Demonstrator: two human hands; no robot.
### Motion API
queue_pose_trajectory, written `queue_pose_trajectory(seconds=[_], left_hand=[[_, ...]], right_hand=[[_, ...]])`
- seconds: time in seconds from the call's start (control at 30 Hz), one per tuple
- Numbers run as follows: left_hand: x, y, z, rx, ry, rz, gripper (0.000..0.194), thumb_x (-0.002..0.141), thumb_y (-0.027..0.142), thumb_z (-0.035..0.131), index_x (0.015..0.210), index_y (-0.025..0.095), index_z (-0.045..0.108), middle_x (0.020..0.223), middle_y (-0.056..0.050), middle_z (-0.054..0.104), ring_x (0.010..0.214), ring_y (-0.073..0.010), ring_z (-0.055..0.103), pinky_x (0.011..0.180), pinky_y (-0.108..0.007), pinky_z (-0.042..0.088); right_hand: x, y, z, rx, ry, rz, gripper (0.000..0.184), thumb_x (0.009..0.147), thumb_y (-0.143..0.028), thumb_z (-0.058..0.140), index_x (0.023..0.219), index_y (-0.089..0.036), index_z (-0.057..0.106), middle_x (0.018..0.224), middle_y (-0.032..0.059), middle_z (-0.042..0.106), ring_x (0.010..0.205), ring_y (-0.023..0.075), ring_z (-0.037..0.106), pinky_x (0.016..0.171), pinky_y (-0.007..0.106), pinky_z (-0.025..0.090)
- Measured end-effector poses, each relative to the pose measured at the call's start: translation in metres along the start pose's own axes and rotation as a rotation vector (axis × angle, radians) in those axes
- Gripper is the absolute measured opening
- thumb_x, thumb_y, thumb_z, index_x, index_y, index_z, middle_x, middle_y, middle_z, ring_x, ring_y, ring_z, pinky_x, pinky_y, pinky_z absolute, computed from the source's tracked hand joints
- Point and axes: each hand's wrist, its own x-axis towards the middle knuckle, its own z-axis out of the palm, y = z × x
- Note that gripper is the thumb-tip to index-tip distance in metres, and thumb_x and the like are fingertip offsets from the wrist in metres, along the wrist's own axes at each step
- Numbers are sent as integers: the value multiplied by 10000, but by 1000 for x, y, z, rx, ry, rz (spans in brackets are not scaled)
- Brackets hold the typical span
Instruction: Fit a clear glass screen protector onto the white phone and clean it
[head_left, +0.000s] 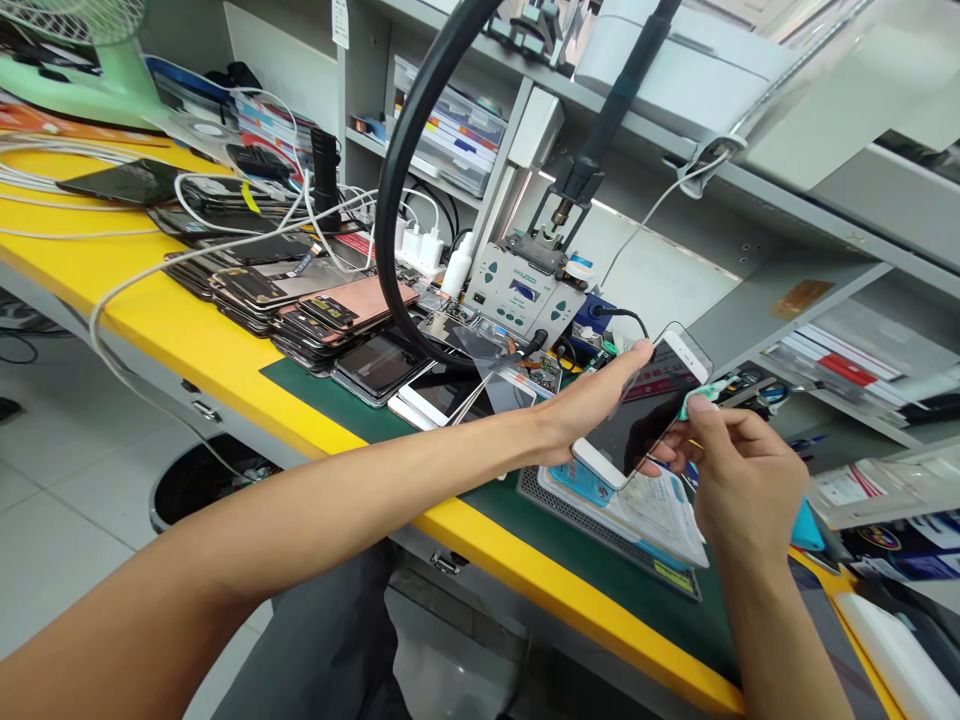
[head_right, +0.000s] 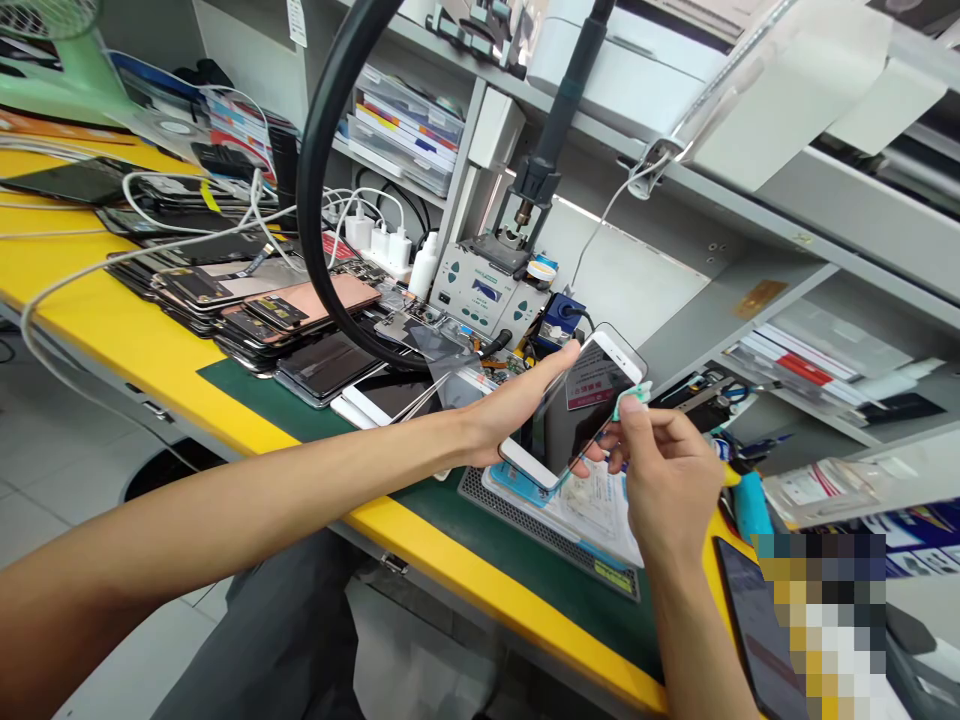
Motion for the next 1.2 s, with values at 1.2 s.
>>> queue_pose_trajectory(seconds=[1.2], left_hand=[[1,3,-6,-134,-57,19,728,977,643,168,1063,116,664,619,-74,631,513,-183,605,548,-296,516]], right_hand=[[-7,-3,4,-188,-270,-51,387,829,-502,736,659,-188,587,571,-16,608,434,94,534,422,210,444]])
